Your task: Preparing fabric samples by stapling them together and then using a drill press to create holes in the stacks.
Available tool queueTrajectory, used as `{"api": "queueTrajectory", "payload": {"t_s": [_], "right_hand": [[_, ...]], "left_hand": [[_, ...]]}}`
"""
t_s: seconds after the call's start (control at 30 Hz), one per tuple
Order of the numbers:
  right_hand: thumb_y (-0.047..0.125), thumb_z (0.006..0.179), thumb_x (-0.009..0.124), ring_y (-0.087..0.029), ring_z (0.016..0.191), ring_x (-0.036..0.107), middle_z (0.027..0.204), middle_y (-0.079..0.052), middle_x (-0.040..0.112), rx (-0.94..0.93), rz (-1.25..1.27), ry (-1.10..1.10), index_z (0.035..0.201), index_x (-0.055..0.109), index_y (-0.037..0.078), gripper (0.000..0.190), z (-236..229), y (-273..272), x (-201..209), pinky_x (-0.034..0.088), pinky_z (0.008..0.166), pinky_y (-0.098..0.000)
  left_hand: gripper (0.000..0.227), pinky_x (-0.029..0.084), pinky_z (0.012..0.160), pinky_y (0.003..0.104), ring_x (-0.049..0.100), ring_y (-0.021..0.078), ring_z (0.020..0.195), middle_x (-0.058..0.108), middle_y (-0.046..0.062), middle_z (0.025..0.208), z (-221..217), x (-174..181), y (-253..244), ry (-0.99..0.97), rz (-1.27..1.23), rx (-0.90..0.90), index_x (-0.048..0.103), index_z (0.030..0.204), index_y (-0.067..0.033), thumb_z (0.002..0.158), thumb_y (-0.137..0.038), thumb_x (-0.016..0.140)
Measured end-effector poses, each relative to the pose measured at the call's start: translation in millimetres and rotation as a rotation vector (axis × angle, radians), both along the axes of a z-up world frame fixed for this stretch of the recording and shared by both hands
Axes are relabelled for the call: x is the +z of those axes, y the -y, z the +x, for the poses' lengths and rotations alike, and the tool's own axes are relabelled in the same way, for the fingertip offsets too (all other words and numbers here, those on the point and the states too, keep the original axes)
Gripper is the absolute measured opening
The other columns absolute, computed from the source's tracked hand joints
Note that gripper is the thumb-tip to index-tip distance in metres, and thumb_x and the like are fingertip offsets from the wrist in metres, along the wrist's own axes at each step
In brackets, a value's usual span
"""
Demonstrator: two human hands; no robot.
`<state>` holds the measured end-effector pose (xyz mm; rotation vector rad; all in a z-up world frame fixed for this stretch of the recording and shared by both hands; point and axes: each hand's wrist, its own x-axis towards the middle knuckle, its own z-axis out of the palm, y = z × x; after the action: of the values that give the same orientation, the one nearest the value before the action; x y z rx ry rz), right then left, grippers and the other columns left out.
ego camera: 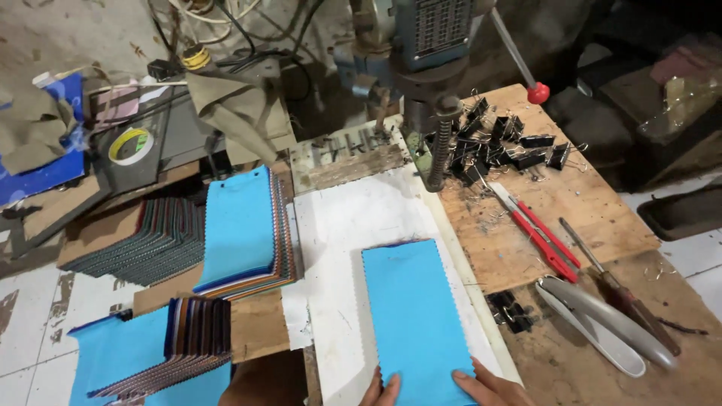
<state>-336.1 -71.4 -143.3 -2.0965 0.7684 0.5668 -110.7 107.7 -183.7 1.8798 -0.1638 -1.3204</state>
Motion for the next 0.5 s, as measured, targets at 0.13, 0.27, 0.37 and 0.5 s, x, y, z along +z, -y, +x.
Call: {"api": "queueTrajectory", "payload": {"t_s": [0.13, 0.27, 0.37, 0.5], "right_hand": [[0.071, 0.087, 0.07, -0.021, 0.149, 0.036, 0.168, 0.011, 0.023, -0.15, -0.132, 0.248, 0.156, 0.035, 0.052, 0.079, 2, -22, 35, 0.034, 0.122, -0.0473], [0.055, 0.09, 0.064, -0.024, 0.111, 0.069, 0.158, 0.006, 0.045, -0.248, -0.453, 0.423, 0.149, 0.048, 0.051, 0.061, 21, -31, 31, 0.059, 0.091, -0.0432], [0.03, 0.086, 0.071, -0.016, 0.12, 0.068, 0.151, 0.016, 0.056, -0.43, -0.482, 0.398, 0.141, 0.058, 0.055, 0.061, 62, -47, 108, 0.055, 0.1, -0.039], [0.026, 0.1, 0.065, -0.016, 0.141, 0.055, 0.136, 0.004, 0.067, -0.137, 0.183, 0.134, 0.16, 0.01, 0.044, 0.084, 81, 4, 67, 0.05, 0.107, -0.0532]], "left_hand": [[0.099, 0.024, 0.132, 0.036, 0.022, 0.0191, 0.159, 0.026, 0.001, 0.17, 27, -31, 19, -0.263, 0.166, 0.172, 0.029, 0.161, -0.0171, 0.083, -0.059, 0.073], [0.105, 0.058, 0.103, 0.026, 0.075, 0.0171, 0.126, 0.008, -0.009, 0.176, 58, 74, 47, -0.306, 0.372, -0.173, 0.0, 0.166, -0.04, 0.084, -0.083, 0.049], [0.067, 0.058, 0.1, 0.034, 0.063, 0.0173, 0.134, 0.062, -0.006, 0.15, 31, 163, 13, 1.031, -0.27, -0.293, 0.055, 0.146, -0.0466, 0.089, -0.015, 0.07], [0.07, 0.048, 0.104, 0.04, 0.056, 0.0255, 0.136, 0.053, -0.007, 0.158, 65, 187, 32, 1.048, -0.303, -0.221, 0.055, 0.147, -0.0432, 0.089, -0.005, 0.05]]}}
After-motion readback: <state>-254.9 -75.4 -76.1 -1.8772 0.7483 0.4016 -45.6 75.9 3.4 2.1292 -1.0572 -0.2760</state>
